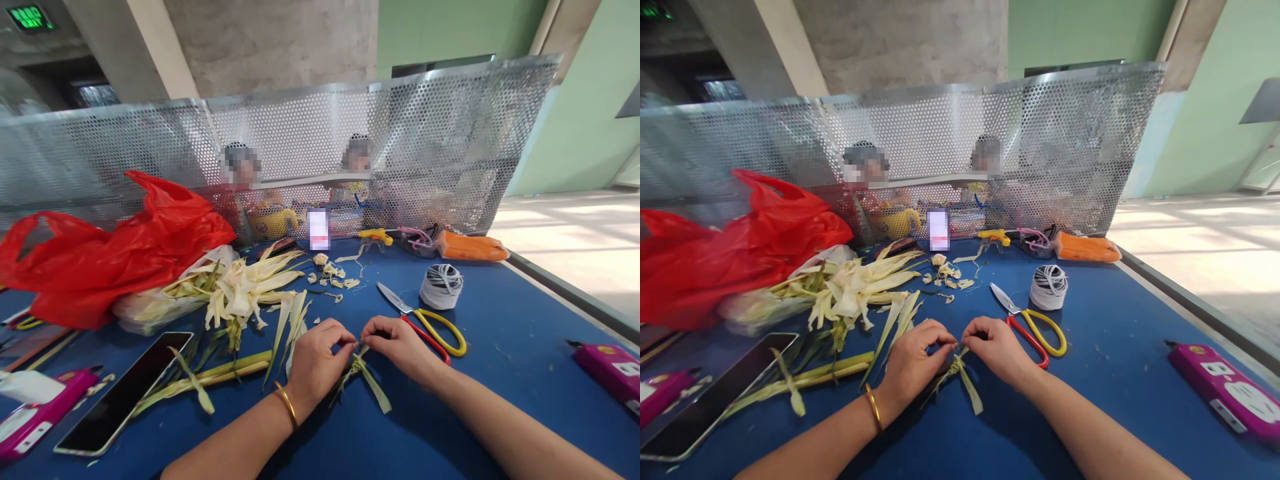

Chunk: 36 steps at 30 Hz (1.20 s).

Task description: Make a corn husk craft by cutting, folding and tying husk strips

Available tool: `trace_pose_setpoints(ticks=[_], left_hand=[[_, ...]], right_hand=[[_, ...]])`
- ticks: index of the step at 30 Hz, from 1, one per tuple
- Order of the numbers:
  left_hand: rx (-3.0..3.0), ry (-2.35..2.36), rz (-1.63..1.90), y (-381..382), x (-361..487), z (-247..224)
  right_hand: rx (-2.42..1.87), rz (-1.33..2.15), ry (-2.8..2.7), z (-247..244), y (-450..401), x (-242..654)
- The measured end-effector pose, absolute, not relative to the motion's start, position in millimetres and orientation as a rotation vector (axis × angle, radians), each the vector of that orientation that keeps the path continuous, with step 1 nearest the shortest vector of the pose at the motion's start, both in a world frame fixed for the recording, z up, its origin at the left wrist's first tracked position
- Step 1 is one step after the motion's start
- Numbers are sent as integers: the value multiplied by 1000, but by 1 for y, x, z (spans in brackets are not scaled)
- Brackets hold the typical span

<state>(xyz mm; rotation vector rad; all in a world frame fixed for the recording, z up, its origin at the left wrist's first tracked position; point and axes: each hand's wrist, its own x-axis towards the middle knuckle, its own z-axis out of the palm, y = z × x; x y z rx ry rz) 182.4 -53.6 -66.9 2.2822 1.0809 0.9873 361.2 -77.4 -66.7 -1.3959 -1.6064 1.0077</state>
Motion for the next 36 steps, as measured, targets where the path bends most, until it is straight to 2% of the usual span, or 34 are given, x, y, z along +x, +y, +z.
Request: trace_pose_setpoints(ticks=[5, 14, 30, 36], left_hand=[[2271, 1094, 1016, -54, 183, -67], [2296, 1025, 1039, -54, 184, -70], [2254, 1058, 1069, -55, 184, -70], [2245, 1078, 1057, -53, 185, -71]], right_hand=[[-1371, 1095, -1512, -68, -76, 361], [-1417, 945, -1709, -72, -78, 356], [-1419, 841, -1666, -69, -78, 359], [-1396, 626, -1789, -65, -82, 358]])
